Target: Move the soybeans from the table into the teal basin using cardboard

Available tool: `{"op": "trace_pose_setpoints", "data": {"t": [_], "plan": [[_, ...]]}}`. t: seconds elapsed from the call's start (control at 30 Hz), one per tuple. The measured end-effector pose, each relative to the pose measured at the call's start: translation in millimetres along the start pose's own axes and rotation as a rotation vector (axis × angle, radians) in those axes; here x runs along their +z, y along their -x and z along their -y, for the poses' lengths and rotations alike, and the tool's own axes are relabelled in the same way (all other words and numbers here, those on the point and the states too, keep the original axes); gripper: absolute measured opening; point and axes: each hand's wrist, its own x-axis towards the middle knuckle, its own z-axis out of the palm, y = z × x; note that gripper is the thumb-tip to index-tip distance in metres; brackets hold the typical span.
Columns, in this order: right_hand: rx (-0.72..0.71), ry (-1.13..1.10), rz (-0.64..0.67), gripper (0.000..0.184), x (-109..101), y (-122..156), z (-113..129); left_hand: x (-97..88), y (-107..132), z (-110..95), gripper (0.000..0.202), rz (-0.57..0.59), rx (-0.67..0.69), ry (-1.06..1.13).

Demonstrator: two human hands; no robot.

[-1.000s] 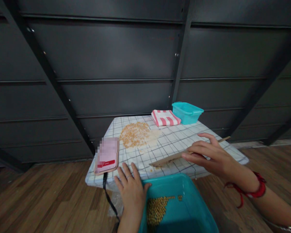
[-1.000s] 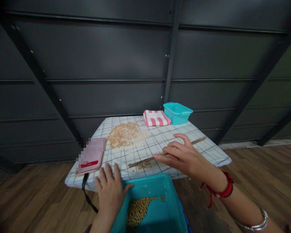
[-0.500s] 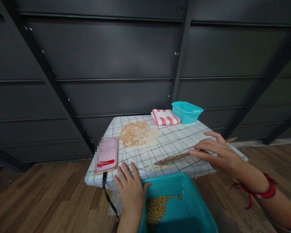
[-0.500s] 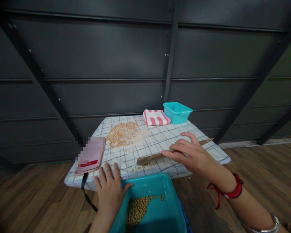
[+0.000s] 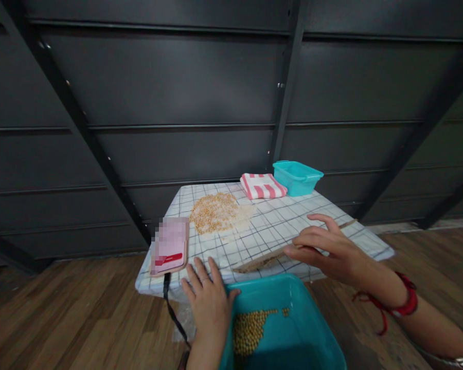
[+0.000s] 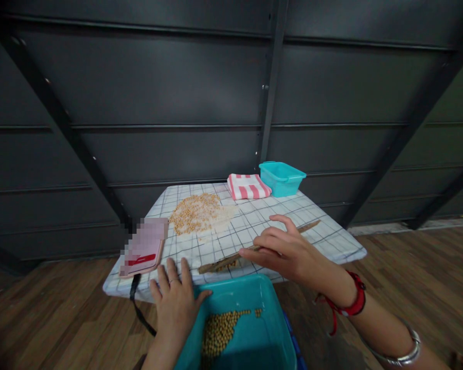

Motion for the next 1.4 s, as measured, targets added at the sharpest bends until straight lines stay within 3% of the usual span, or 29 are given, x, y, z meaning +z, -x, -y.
{"op": "trace_pose_setpoints", "data": {"t": [0.2,0.47,0.7,0.93,1.03,1.23,1.4], "plan": [[0.092,-0.129,0.005,0.008,-11.5,1.6,8.6,3.9,1.8,2.2,0.078,0.008,-0.012,0.035],[0.186,-0.112,-0.001,0.005,-17.5,4.0,9.4,0.2,0.6,4.2,0.076,0.042,0.009,0.016],[0.036,-0.009,0.004,0.019,-4.2,3.0,10.2,-12.5,-4.9,0.6,0.076,0.087,-0.018,0.032],[-0.122,0.296,-0.129,0.028,23.1,0.1,6.2,1.6,0.3,4.9,0.082,0.042,0.018,0.033],[-0.127,0.339,-0.157,0.029,26.3,-0.8,1.4,7.0,2.3,7.3,0.083,0.038,0.025,0.032],[-0.125,0.224,-0.141,0.029,11.0,7.4,10.3,6.4,1.7,6.8,0.083,0.040,0.026,-0.003],[-0.141,0.311,-0.165,0.030,29.0,4.5,4.0,2.4,0.1,3.0,0.084,0.013,-0.019,-0.023]]}}
